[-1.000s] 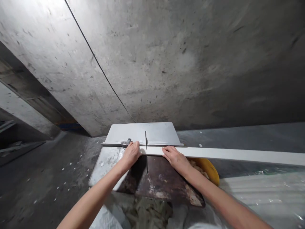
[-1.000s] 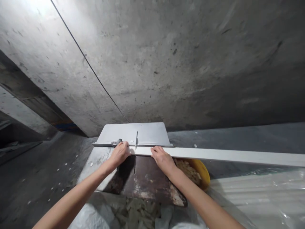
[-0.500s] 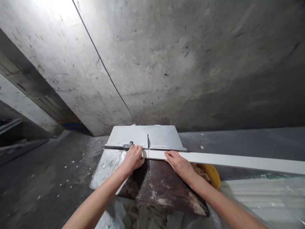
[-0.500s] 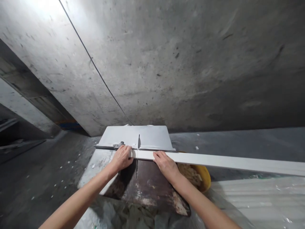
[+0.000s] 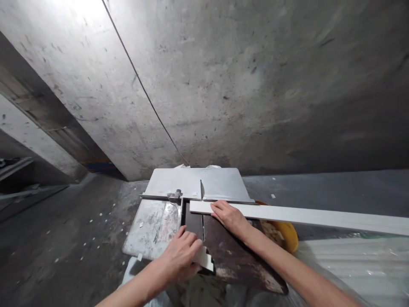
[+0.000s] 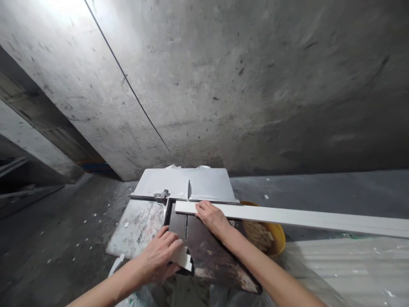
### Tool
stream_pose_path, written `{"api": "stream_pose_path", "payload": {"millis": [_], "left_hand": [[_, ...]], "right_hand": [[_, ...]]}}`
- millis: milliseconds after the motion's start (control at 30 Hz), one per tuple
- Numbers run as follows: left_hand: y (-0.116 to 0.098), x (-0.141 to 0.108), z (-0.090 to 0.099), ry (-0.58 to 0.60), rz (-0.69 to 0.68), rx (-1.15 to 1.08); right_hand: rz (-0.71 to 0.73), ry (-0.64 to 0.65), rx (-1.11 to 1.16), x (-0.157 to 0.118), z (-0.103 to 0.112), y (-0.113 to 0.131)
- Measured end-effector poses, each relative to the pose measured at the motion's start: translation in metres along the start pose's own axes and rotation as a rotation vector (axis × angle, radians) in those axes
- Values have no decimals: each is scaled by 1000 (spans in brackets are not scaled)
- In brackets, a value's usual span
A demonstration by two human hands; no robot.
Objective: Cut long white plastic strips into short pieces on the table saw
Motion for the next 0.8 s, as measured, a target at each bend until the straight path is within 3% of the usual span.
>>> {"api": "stream_pose_path", "payload": {"millis": [100, 233, 300, 367, 500, 667, 800], "left_hand": [[3, -5, 5, -99, -70, -72], [43, 0, 41, -453, 86, -40], [61, 13, 56, -534, 131, 11], [71, 35, 60, -466, 168, 63], [77, 72, 52, -284, 313, 130], [83, 84, 48, -276, 360, 164], [98, 109, 58, -263, 335, 192]], "right_hand": [[2, 3, -11, 18, -8, 20], [-26, -29, -26, 21, -12, 29], [-50, -47, -41, 20, -13, 32], [-75, -54, -58, 20, -14, 35], [-83, -70, -40, 8, -12, 28], [-162, -59, -7, -20, -4, -21], [-182, -27, -11, -6, -10, -53]]}}
Point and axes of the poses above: each hand's wrist, its own x-axis towards the middle knuckle, its own z-axis out of the back of the hand, y = z × x, the point moved 5 cm from there along x, towards the middle knuckle, and after that the axes turned 11 degrees about -x, right-handed, at the moved point
